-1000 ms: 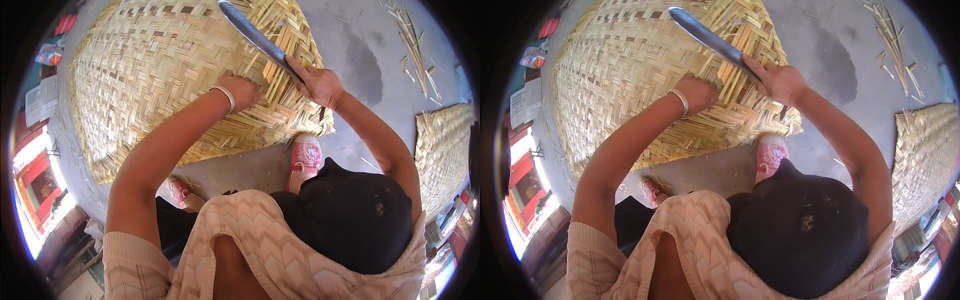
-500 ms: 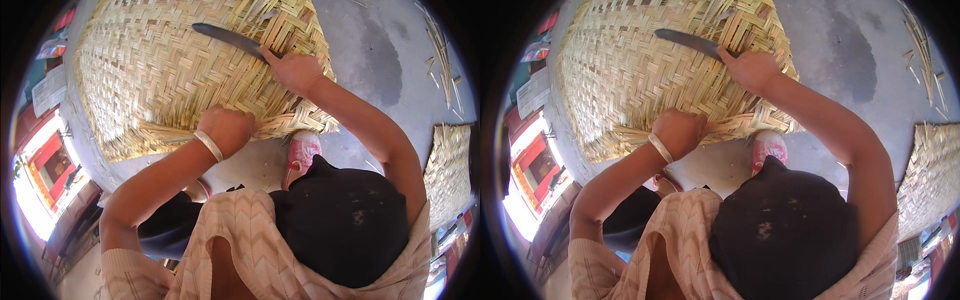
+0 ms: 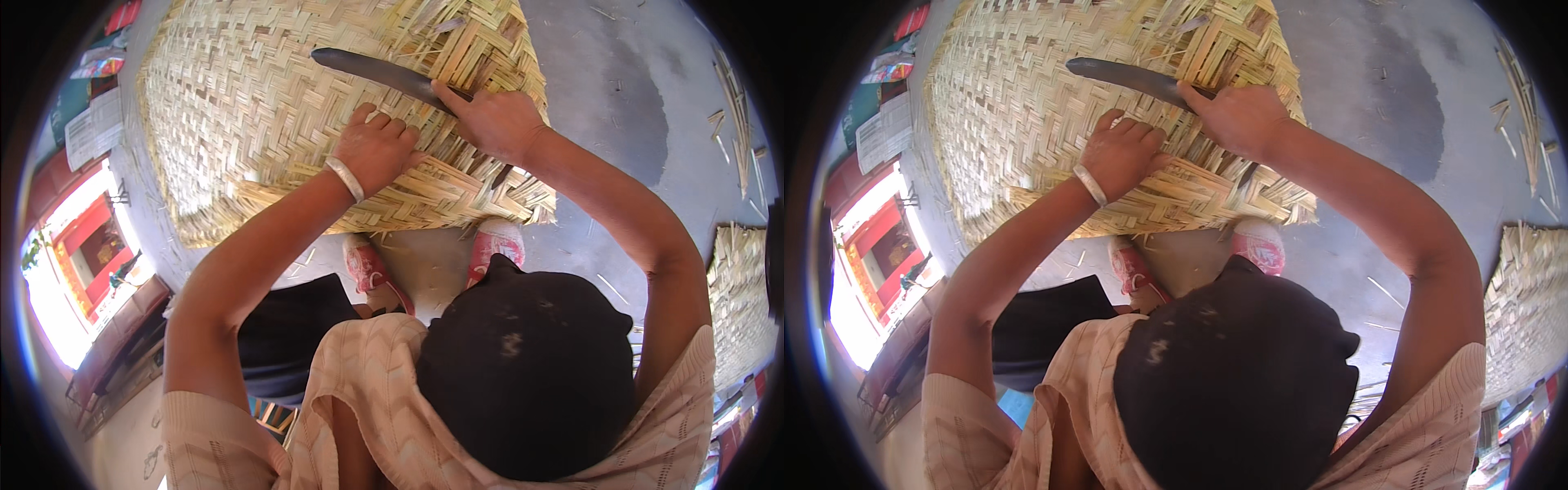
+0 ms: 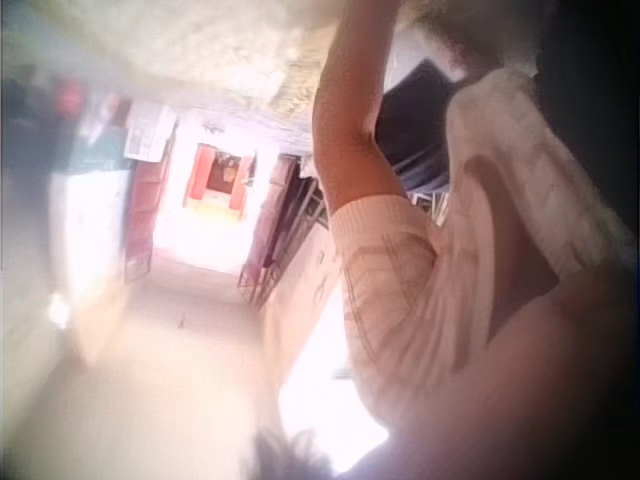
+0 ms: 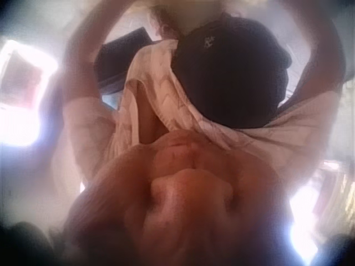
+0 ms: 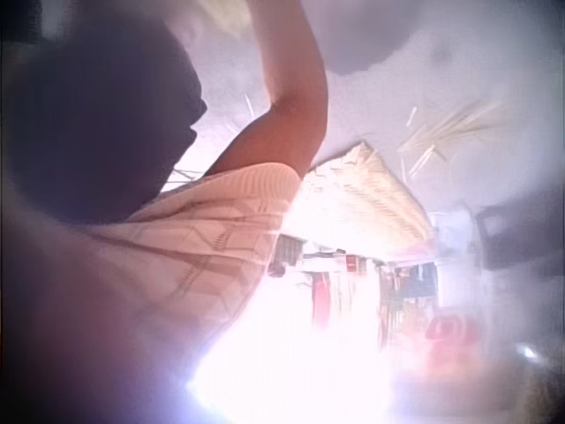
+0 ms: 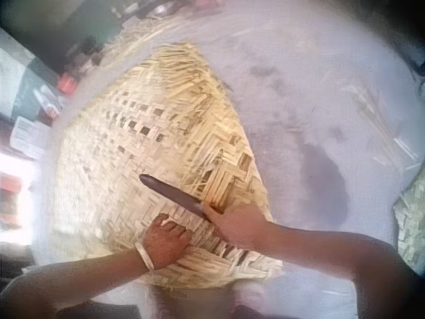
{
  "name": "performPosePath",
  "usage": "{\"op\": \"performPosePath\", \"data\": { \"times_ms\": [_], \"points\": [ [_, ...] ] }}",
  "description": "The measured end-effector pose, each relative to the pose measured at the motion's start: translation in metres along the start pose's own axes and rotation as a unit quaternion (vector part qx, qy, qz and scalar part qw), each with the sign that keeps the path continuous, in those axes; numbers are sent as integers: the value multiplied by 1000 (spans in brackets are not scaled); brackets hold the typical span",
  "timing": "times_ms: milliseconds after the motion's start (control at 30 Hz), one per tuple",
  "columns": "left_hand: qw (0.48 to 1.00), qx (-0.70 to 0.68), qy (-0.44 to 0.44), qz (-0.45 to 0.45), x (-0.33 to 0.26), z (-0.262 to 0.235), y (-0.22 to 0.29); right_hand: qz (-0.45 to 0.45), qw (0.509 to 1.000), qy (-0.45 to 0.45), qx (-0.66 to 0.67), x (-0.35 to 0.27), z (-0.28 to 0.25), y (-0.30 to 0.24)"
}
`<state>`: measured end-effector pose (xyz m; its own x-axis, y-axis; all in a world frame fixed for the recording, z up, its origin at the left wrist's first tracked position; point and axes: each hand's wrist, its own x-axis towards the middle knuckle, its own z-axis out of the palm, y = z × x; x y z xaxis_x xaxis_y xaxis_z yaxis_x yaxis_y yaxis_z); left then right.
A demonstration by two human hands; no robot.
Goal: The person uses a curved knife to trim the edges of a large woven mat on the floor. They repeatedly tap and cut along the perimeter to remove loose strands and even the edge.
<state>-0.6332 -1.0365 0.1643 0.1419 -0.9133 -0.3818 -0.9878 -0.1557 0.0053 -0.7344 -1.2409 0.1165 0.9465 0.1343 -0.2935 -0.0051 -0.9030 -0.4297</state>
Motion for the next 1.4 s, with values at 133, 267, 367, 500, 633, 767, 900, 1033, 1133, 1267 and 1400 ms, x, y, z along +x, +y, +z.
{"op": "performPosePath", "data": {
  "times_ms": [133,267,367,500,633,767,900,1033,1133,1267,1400],
  "points": [
    [985,17,97,141,-20,-1,9,-2,1000,5,-19,-4,-4,0],
    [941,84,102,312,-49,9,7,27,997,-51,-40,-2,-9,-5],
    [948,46,91,301,-57,29,-8,30,996,-65,-51,0,-11,-8],
    [956,-59,83,277,-49,65,-26,6,992,-96,-86,4,-13,-7],
    [948,-132,5,290,-25,97,-43,-32,984,-121,-125,12,-13,-2],
    [929,-179,63,318,-20,115,-51,-45,982,-99,-152,14,-9,-1],
    [918,-216,96,319,-19,126,-50,-57,980,-74,-177,15,-1,0],
    [916,-216,110,320,-18,128,-50,-30,976,-113,-185,16,2,-1],
    [909,-241,114,320,-18,126,-51,-18,979,-109,-172,18,0,-4],
    [912,-238,106,318,-18,124,-51,17,978,-146,-148,21,-3,-8],
    [913,-229,111,319,-17,123,-51,32,969,-210,-127,28,-8,-10]
  ]
}}
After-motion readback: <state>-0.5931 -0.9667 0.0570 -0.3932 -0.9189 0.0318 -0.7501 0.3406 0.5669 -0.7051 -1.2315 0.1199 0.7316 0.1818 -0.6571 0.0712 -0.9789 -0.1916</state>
